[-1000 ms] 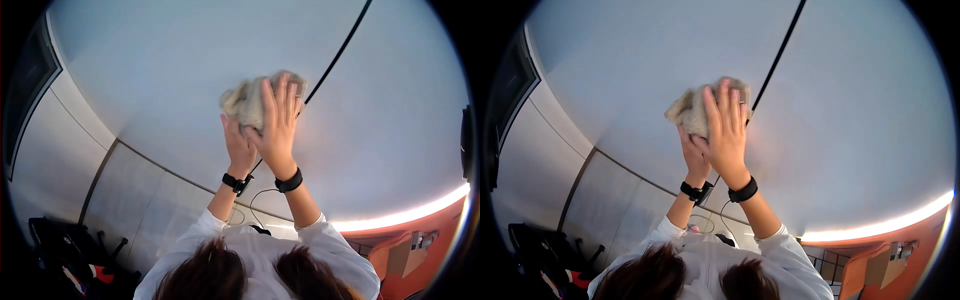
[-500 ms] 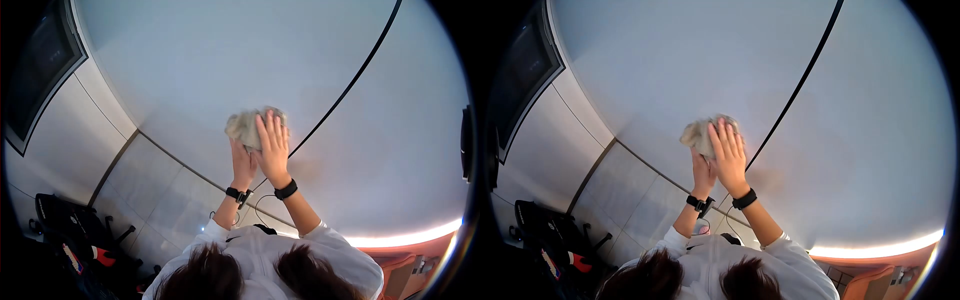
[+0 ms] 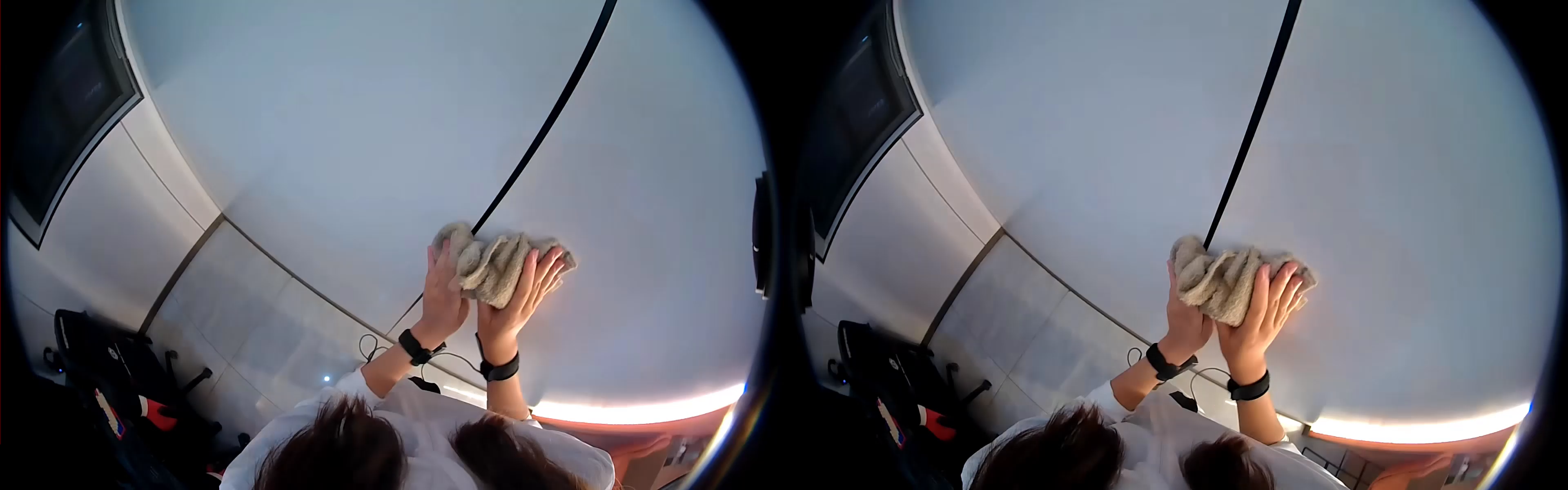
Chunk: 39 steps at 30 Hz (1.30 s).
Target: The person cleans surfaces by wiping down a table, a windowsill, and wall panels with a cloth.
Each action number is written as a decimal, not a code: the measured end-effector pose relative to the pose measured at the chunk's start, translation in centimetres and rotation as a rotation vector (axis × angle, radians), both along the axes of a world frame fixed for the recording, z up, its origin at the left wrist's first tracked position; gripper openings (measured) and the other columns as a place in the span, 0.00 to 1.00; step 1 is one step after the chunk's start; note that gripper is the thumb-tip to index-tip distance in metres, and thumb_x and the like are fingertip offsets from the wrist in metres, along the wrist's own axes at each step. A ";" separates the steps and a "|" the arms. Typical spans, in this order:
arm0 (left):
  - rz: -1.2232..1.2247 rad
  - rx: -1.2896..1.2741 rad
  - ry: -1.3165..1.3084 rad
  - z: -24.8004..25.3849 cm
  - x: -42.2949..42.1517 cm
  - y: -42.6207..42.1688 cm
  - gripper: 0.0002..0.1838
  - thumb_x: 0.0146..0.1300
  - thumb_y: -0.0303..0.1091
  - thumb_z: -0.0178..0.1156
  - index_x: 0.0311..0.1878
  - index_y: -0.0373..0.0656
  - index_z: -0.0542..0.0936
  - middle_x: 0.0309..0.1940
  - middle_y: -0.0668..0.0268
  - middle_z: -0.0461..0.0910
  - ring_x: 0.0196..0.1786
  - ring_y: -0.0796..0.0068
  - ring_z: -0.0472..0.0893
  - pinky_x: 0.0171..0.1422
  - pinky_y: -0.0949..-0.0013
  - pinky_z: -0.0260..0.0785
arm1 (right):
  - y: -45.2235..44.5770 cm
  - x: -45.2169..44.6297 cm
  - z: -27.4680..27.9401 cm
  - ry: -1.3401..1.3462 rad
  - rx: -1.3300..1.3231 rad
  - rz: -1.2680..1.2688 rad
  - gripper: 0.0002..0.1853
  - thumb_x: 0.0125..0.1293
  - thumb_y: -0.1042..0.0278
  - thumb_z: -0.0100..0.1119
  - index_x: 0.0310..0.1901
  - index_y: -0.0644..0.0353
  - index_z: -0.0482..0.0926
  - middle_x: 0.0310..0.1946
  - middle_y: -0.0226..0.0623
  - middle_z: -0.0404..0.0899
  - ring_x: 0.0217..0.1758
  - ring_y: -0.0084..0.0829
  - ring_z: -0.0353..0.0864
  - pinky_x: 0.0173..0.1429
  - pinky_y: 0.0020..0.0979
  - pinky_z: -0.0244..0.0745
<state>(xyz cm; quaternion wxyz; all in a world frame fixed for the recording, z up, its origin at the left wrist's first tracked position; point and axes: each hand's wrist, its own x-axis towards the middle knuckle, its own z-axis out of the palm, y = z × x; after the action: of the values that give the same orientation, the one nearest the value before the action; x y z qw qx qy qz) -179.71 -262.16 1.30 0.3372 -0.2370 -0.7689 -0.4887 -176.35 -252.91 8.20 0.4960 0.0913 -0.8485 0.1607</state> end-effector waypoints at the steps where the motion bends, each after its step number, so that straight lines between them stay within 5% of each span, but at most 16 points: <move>1: 0.018 -0.006 0.008 -0.3 0.1 0.3 0.31 0.52 0.21 0.51 0.64 0.38 0.67 0.68 0.48 0.60 0.73 0.41 0.55 0.75 0.35 0.37 | 0.3 0.3 -0.4 0.002 0.007 -0.016 0.41 0.58 0.52 0.64 0.68 0.68 0.61 0.70 0.65 0.51 0.75 0.65 0.46 0.74 0.59 0.39; 6: 0.002 0.007 -0.097 -0.6 -0.4 -0.3 0.23 0.64 0.34 0.53 0.63 0.39 0.70 0.67 0.49 0.61 0.70 0.43 0.60 0.74 0.36 0.41 | -0.8 -0.4 -0.9 0.038 0.005 -0.028 0.44 0.58 0.52 0.63 0.69 0.68 0.56 0.71 0.66 0.46 0.76 0.65 0.41 0.74 0.61 0.34; 13: -0.079 0.082 -0.155 -0.5 -0.8 -1.1 0.25 0.61 0.32 0.56 0.63 0.41 0.71 0.67 0.51 0.63 0.71 0.45 0.60 0.74 0.35 0.40 | -2.2 -1.0 -0.8 0.005 -0.060 -0.047 0.44 0.59 0.50 0.63 0.69 0.69 0.56 0.71 0.70 0.44 0.76 0.65 0.39 0.74 0.62 0.31; 14: -0.085 0.101 -0.151 -0.5 -0.8 -1.2 0.27 0.57 0.30 0.58 0.62 0.41 0.71 0.66 0.51 0.64 0.71 0.45 0.60 0.74 0.35 0.41 | -2.6 -1.3 -0.4 0.025 -0.065 -0.049 0.42 0.64 0.48 0.52 0.72 0.64 0.51 0.74 0.62 0.39 0.77 0.62 0.36 0.74 0.62 0.29; 15: -0.092 0.120 -0.147 -0.1 -0.7 -1.5 0.29 0.54 0.27 0.59 0.62 0.41 0.72 0.66 0.51 0.65 0.71 0.46 0.61 0.74 0.34 0.42 | -3.0 -1.4 0.0 0.044 -0.080 -0.056 0.42 0.64 0.48 0.52 0.72 0.64 0.51 0.74 0.61 0.39 0.77 0.62 0.35 0.74 0.62 0.28; 18: -0.043 0.010 0.079 0.7 -1.0 -2.3 0.32 0.46 0.22 0.61 0.60 0.41 0.73 0.65 0.51 0.66 0.71 0.48 0.62 0.73 0.34 0.46 | -3.6 -1.7 0.3 0.089 -0.145 -0.111 0.42 0.64 0.49 0.52 0.72 0.65 0.51 0.75 0.59 0.38 0.78 0.60 0.33 0.75 0.61 0.27; 26: -0.074 -0.138 0.364 7.6 -6.1 -13.6 0.28 0.55 0.24 0.57 0.63 0.48 0.69 0.68 0.58 0.65 0.72 0.60 0.64 0.72 0.37 0.48 | -12.6 -5.8 6.3 0.286 -0.136 -0.077 0.42 0.59 0.58 0.53 0.73 0.65 0.50 0.76 0.56 0.38 0.78 0.57 0.33 0.76 0.58 0.27; 29: -0.051 -0.102 0.375 9.2 -8.3 -18.1 0.29 0.56 0.24 0.56 0.64 0.47 0.68 0.69 0.57 0.64 0.72 0.58 0.63 0.73 0.36 0.47 | -17.0 -7.3 8.1 0.212 -0.117 -0.047 0.46 0.56 0.53 0.59 0.73 0.63 0.50 0.75 0.60 0.38 0.78 0.62 0.33 0.74 0.62 0.30; 37: 0.060 0.006 0.397 10.5 -14.8 -28.6 0.38 0.54 0.26 0.59 0.70 0.42 0.58 0.70 0.52 0.59 0.74 0.51 0.56 0.74 0.34 0.38 | -28.9 -14.4 11.8 0.231 -0.039 0.107 0.45 0.48 0.69 0.61 0.72 0.59 0.56 0.75 0.54 0.44 0.78 0.58 0.40 0.75 0.59 0.35; 39: 0.122 0.019 0.348 9.8 -15.6 -30.8 0.35 0.60 0.31 0.55 0.70 0.39 0.55 0.68 0.47 0.59 0.71 0.43 0.58 0.74 0.40 0.42 | -31.2 -15.3 11.8 0.192 -0.016 0.177 0.45 0.47 0.72 0.61 0.71 0.58 0.57 0.75 0.52 0.46 0.77 0.57 0.42 0.75 0.57 0.37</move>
<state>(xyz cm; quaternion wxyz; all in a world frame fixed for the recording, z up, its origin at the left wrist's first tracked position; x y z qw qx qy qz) -195.33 -292.93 11.10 0.4964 -0.2679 -0.7072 -0.4263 -191.66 -284.13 20.02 0.5597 0.1767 -0.7843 0.2012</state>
